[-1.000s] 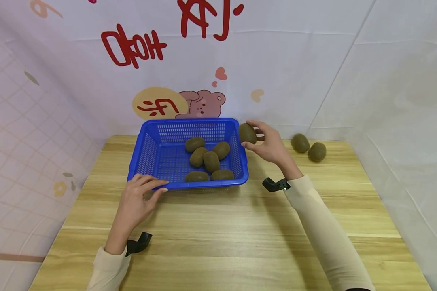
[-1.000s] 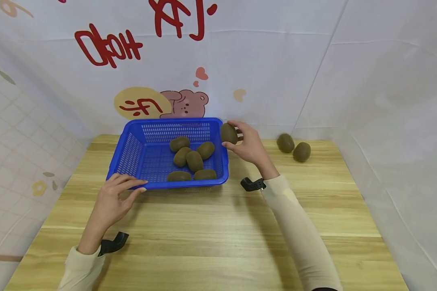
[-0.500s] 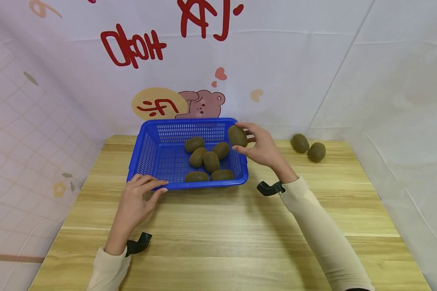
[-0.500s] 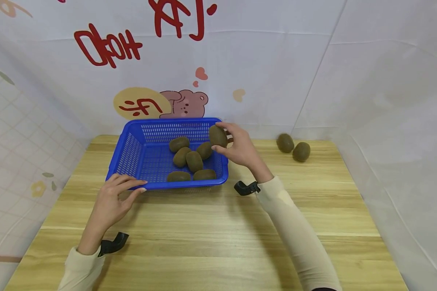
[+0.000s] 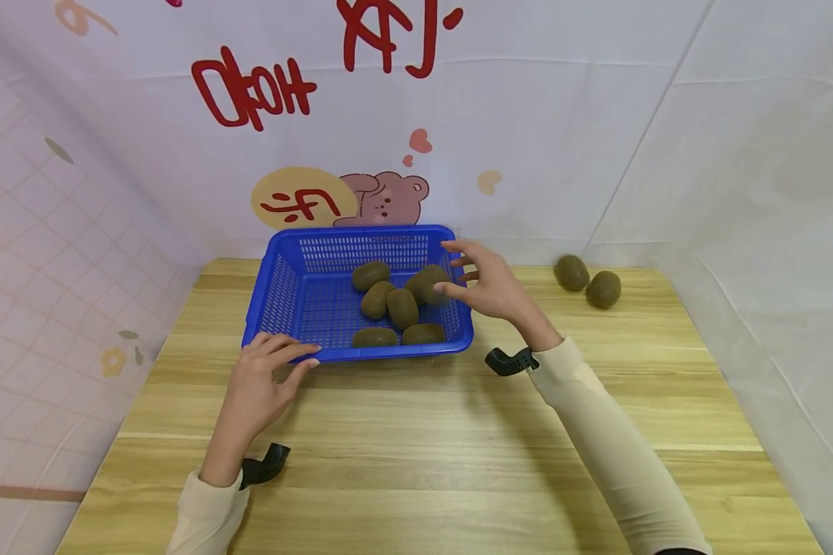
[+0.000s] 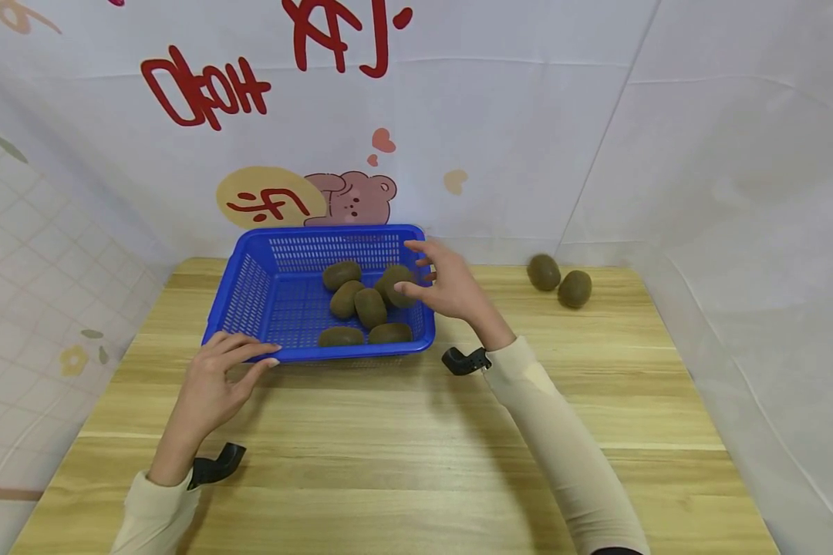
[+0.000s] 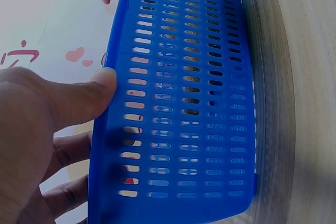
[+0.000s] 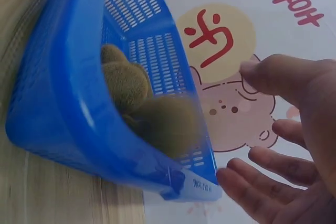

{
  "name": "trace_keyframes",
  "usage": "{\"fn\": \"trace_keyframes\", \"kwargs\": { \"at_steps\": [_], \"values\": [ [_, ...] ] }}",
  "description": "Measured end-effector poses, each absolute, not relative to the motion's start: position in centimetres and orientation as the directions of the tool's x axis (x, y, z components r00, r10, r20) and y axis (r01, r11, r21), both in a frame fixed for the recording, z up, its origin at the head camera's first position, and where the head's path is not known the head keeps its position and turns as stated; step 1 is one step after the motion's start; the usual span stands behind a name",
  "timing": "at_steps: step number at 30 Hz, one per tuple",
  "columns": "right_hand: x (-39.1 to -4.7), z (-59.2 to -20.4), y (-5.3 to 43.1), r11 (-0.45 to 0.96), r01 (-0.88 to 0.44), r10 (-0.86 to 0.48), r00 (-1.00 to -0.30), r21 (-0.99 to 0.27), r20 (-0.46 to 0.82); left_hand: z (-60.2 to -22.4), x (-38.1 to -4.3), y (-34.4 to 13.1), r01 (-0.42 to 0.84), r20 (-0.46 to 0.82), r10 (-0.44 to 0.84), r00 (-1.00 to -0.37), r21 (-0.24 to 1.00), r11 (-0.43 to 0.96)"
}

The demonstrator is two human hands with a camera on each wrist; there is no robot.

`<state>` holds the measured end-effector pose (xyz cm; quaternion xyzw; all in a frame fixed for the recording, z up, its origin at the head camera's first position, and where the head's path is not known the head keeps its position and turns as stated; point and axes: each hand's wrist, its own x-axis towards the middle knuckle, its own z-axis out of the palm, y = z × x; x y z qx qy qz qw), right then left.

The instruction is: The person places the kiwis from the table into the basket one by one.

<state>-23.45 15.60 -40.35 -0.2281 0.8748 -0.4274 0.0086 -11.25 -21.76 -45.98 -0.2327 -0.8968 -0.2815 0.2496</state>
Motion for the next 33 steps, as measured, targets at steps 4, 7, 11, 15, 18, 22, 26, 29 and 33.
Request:
{"fn": "trace_keyframes", "kwargs": {
  "at_steps": [4,7,11,15,18,22,26,29,33],
  "values": [
    [-23.5,-40.4,15.9,0.538,-0.379,-0.398,-0.902,-0.753,0.169,-45.9,-11.2,-21.8,0.558,0.583,0.274,-0.765,0.387,0.734],
    [-23.5,-40.4,16.2,0.56,-0.388,-0.387,-0.904,-0.732,0.184,-46.0,-11.3,-21.8,0.558,0.583,0.273,-0.765,0.388,0.734],
    [-23.7,-40.5,16.8,0.587,-0.397,-0.37,-0.907,-0.706,0.203,-46.0,-11.3,-21.8,0.558,0.581,0.274,-0.767,0.392,0.732],
    [-23.8,-40.7,17.4,0.616,-0.397,-0.358,-0.911,-0.681,0.207,-46.1,-11.3,-21.7,0.554,0.577,0.273,-0.77,0.392,0.734],
    [-23.8,-40.9,17.9,0.639,-0.39,-0.349,-0.915,-0.663,0.203,-46.0,-11.3,-21.8,0.554,0.577,0.274,-0.769,0.389,0.736],
    [-23.7,-41.3,18.6,0.674,-0.369,-0.327,-0.926,-0.64,0.189,-46.0,-11.3,-21.8,0.556,0.579,0.276,-0.767,0.385,0.737],
    [-23.9,-42.0,19.5,0.703,-0.353,-0.305,-0.934,-0.617,0.188,-46.0,-11.3,-21.7,0.556,0.581,0.276,-0.766,0.383,0.738],
    [-24.2,-42.4,20.3,0.713,-0.351,-0.289,-0.936,-0.608,0.201,-46.0,-11.3,-21.7,0.557,0.585,0.275,-0.763,0.381,0.738],
    [-24.6,-43.1,21.4,0.716,-0.344,-0.273,-0.939,-0.608,0.21,-45.9,-11.3,-21.7,0.558,0.584,0.277,-0.763,0.381,0.737]
  ]
}}
